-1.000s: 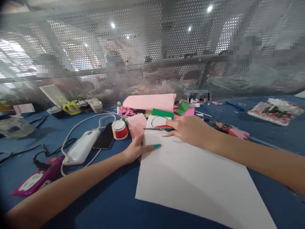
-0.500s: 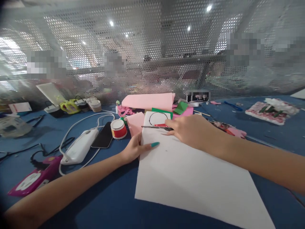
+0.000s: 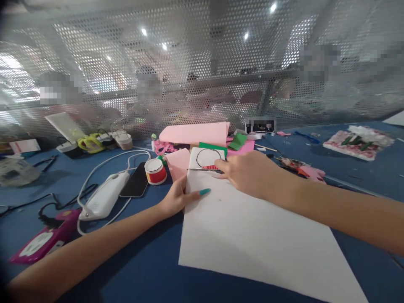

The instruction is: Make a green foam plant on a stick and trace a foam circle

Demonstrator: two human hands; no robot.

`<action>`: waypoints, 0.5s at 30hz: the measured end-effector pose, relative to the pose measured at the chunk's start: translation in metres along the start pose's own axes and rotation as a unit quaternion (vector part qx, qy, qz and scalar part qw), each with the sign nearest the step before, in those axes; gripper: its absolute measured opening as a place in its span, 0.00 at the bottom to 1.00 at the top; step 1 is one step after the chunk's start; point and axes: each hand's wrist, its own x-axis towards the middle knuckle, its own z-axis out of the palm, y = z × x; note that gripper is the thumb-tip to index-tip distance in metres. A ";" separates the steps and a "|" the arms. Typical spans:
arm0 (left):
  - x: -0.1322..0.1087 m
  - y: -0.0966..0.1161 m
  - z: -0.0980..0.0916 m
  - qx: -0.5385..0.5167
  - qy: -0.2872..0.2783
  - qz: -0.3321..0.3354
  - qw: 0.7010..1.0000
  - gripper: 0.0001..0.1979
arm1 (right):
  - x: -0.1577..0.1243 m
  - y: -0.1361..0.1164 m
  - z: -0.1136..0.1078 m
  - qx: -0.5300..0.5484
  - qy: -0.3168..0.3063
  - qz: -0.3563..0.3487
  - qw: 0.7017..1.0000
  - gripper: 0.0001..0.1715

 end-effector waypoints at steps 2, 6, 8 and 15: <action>0.000 -0.001 -0.001 0.005 0.005 -0.001 1.000 0.28 | 0.004 -0.002 0.003 -0.006 -0.012 0.001 1.000 0.15; 0.001 0.000 0.000 -0.016 -0.005 0.000 1.000 0.30 | 0.004 -0.003 0.003 0.000 -0.007 0.006 1.000 0.13; 0.001 0.001 0.000 -0.025 -0.016 -0.007 1.000 0.30 | 0.001 -0.002 0.001 0.001 -0.008 0.008 1.000 0.12; 0.001 0.005 0.001 -0.025 -0.031 -0.024 0.999 0.28 | -0.014 0.003 0.000 0.008 -0.022 -0.008 1.000 0.08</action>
